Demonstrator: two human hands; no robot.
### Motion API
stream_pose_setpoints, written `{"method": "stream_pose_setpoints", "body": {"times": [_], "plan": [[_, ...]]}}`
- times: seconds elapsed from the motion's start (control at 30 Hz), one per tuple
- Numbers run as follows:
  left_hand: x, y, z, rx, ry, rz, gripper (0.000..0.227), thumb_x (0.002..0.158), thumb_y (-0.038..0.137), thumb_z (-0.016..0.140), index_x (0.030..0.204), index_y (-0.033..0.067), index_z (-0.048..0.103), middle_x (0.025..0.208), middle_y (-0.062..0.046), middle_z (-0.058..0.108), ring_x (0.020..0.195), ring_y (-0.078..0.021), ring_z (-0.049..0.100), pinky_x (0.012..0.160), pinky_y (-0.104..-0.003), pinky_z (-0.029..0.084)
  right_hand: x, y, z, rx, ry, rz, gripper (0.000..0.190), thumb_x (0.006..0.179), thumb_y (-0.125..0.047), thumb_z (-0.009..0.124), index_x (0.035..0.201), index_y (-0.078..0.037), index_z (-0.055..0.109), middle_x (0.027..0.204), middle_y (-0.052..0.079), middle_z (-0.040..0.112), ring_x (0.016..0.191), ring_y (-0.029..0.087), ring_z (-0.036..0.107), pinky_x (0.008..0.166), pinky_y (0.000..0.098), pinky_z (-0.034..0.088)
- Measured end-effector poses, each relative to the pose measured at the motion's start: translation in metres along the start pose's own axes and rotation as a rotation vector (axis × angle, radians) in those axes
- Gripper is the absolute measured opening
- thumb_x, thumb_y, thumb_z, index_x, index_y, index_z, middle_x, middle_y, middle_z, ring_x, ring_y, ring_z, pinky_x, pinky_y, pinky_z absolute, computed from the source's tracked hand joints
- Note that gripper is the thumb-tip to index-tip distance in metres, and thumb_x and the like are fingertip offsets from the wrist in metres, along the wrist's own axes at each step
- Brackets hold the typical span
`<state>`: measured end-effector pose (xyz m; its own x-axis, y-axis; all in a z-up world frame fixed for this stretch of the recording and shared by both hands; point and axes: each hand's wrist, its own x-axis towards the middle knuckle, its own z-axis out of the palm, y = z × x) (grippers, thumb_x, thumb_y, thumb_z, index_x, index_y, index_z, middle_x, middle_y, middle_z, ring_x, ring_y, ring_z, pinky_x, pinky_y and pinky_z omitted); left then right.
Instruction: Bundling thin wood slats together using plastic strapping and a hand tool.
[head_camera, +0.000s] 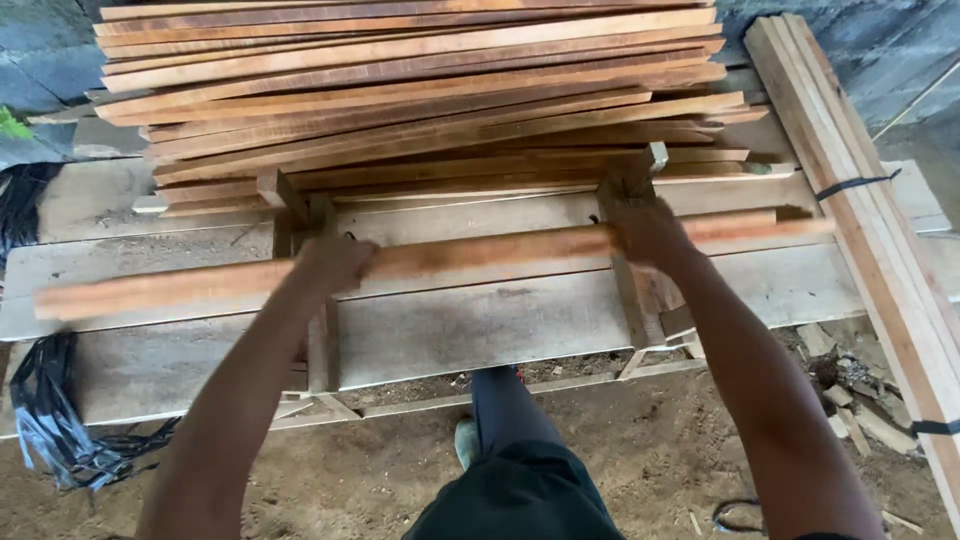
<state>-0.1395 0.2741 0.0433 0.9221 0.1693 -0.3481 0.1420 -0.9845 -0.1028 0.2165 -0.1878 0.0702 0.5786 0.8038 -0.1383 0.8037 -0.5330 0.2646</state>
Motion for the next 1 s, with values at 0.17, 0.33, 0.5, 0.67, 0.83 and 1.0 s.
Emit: {"method": "stream_pose_setpoints", "body": {"times": [0.17,0.33,0.5,0.67,0.83,1.0], "plan": [[0.017,-0.042,0.014,-0.121,0.145,-0.181,0.059,0.085,0.052,0.071,0.136,0.0313,0.053,0.126,-0.003,0.068,0.122,-0.0291,0.065,0.1,-0.053,0.047,0.035,0.015,0.042,0.098,0.103,0.071,0.081,0.07,-0.038,0.081,0.145,-0.022,0.054,0.135,0.009,0.066,0.131,0.03,0.061,0.124,0.0549,0.028],[-0.013,-0.029,-0.026,-0.168,0.226,-0.152,0.073,0.087,0.055,0.074,0.146,0.0219,0.044,0.138,-0.006,0.058,0.137,-0.0282,0.053,0.112,-0.052,0.04,0.04,-0.009,0.018,0.084,0.157,0.151,0.086,0.064,-0.051,0.081,0.138,-0.02,0.054,0.131,0.011,0.064,0.131,0.033,0.057,0.121,0.063,0.024],[-0.013,-0.025,-0.013,-0.054,0.403,-0.168,0.08,0.079,0.064,0.079,0.142,0.0253,0.048,0.126,-0.001,0.059,0.128,-0.0245,0.058,0.109,-0.048,0.045,0.023,-0.024,-0.012,0.028,0.289,0.093,0.09,0.062,-0.062,0.082,0.135,-0.017,0.056,0.121,0.01,0.066,0.118,0.031,0.064,0.115,0.0551,0.032],[-0.011,-0.023,-0.016,0.001,0.403,-0.195,0.082,0.078,0.066,0.079,0.143,0.0266,0.048,0.129,0.001,0.06,0.13,-0.0216,0.058,0.11,-0.046,0.045,0.031,-0.046,-0.023,0.023,0.338,-0.015,0.089,0.063,-0.063,0.084,0.135,-0.017,0.059,0.122,0.009,0.066,0.118,0.029,0.064,0.11,0.052,0.04],[0.017,0.019,-0.026,-0.224,0.28,-0.18,0.088,0.085,0.056,0.079,0.154,0.017,0.042,0.146,-0.014,0.055,0.144,-0.0367,0.046,0.119,-0.062,0.032,0.058,-0.081,-0.039,0.103,0.189,-0.107,0.085,0.07,-0.058,0.083,0.14,-0.019,0.055,0.128,0.009,0.065,0.123,0.03,0.063,0.107,0.0504,0.045],[0.106,0.048,0.027,0.052,0.523,-0.058,0.078,0.064,0.057,0.083,0.125,0.0177,0.054,0.115,-0.005,0.062,0.107,-0.0265,0.067,0.082,-0.05,0.055,0.081,-0.08,-0.016,0.138,0.006,-0.095,0.076,0.071,-0.058,0.08,0.133,-0.021,0.056,0.119,0.005,0.07,0.116,0.028,0.069,0.098,0.0506,0.053]]}}
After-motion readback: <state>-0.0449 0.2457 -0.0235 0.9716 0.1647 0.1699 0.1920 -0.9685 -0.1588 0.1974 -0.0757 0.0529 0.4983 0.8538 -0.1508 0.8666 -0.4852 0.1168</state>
